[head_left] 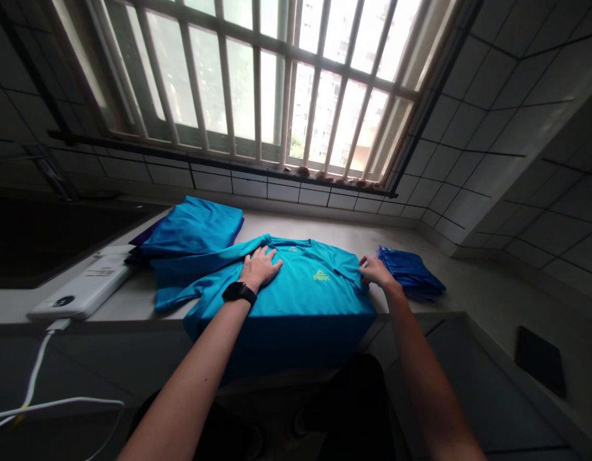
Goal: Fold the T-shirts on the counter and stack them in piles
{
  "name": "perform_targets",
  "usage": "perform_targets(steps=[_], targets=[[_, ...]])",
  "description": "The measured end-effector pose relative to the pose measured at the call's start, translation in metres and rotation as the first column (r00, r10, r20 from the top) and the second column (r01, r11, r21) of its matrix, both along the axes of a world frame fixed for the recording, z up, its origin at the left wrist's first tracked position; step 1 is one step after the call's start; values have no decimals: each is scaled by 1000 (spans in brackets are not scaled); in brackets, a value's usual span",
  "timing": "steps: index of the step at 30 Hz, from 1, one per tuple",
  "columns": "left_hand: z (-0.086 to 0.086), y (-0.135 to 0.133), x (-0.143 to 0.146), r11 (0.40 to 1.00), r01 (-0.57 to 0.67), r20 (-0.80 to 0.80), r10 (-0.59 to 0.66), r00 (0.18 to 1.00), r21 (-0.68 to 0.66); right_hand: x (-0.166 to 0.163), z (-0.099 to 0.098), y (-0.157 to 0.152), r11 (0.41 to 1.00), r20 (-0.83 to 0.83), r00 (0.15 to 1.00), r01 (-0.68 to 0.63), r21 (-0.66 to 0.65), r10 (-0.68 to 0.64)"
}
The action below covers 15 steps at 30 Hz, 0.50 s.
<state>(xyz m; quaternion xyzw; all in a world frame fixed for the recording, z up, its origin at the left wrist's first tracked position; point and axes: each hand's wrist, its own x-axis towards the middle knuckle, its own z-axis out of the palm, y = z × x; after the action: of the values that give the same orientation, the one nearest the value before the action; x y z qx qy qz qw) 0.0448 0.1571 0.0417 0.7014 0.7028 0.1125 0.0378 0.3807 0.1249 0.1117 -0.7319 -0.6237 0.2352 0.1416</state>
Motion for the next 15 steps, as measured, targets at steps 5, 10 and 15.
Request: perform_targets(steps=[5, 10, 15], targets=[[2, -3, 0, 1000, 9, 19, -10, 1000, 11, -5, -5, 12, 994, 203, 975, -101, 36, 92], [2, -4, 0, 1000, 11, 20, -11, 1000, 15, -13, -18, 31, 993, 367, 930, -26, 117, -18], [1, -2, -1, 1000, 6, 8, -6, 1000, 10, -15, -29, 45, 991, 406, 909, 50, 126, -98]])
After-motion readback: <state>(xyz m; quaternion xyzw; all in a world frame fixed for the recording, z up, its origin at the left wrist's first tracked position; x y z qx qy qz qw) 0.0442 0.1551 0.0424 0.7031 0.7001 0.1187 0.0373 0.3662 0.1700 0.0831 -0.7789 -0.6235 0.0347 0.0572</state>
